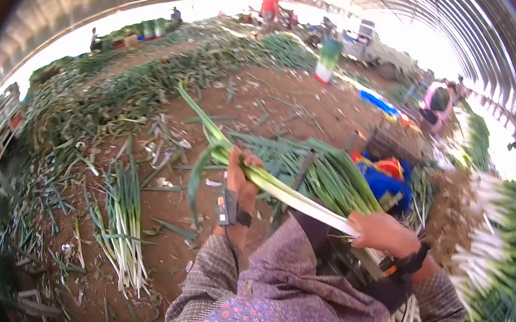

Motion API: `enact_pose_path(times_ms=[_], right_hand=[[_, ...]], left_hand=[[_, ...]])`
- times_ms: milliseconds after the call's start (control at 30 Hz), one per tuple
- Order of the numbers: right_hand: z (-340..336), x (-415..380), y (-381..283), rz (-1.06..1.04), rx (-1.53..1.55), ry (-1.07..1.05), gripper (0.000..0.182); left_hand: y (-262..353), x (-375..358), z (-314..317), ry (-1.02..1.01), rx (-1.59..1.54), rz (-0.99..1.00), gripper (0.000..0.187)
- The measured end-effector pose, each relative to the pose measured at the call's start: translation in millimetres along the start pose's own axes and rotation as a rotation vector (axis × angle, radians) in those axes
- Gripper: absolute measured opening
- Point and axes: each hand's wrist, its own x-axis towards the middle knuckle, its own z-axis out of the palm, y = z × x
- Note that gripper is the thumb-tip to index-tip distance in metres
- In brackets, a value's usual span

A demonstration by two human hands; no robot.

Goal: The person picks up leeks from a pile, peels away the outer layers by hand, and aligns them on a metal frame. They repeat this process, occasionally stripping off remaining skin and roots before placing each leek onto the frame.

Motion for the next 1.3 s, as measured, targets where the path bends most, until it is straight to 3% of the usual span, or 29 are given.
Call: enact_pose_path(times_ms=[67,267,367,467,567,700,767,800,867,967,1000,1067,1200,1233,1267,1300], right_hand=[[-11,-18,-6,0.075,0.082,-0.048,0.047],[-7,-65,-2,0.187,-0.02,-0.038,0.051],[1,-94,9,0.16,-0.035,0.011,0.051],[-1,-113,6,0.337,-0.024,-0.149,0.061],[10,-134,17,0.41,-0.073,-0.174,0.061],[21,-156,31,0.469,0.086,-0.181,0.051],[22,-156,42,0.48,0.127,-0.165,0.053],[20,-155,52,0.482,0.153,-0.156,0.054],[16,-153,76,0.476,0.157,-0.054,0.053],[-3,-138,121,0.536,0.14,0.066,0.053],[-8,-133,138,0.492,0.153,0.162,0.053],[-15,-121,177,0.395,0.188,0.32,0.056],[-38,-88,236,0.371,0.271,0.273,0.055],[-28,-81,255,0.285,0.258,0.335,0.054],[-17,-71,267,0.338,0.32,0.294,0.054],[-5,-60,277,0.388,0.377,0.257,0.054]], left_hand=[[-9,-1,6,-0.106,-0.068,-0.076,0.027],[-20,-4,-9,0.034,0.086,-0.106,0.042],[-9,-1,-47,0.148,0.23,-0.112,0.042],[6,-19,-55,0.108,0.534,-0.218,0.04],[17,2,-83,0.359,0.483,-0.12,0.04],[24,59,-145,0.176,0.702,-0.204,0.032],[16,97,-140,0.188,0.749,-0.208,0.028],[-7,81,-90,-0.046,1.019,-0.107,0.028],[-37,120,-29,-0.122,0.991,-0.187,0.032],[-79,147,83,-0.451,1.03,-0.028,0.036],[-76,171,102,-0.478,0.917,-0.091,0.036],[-73,174,132,-0.393,1.011,0.01,0.034],[-102,116,98,-0.428,1.266,0.256,0.035],[-112,106,73,-0.507,1.274,0.029,0.03],[-124,96,43,-0.574,1.269,-0.195,0.025],[-152,76,20,-0.407,1.505,-0.208,0.02]])
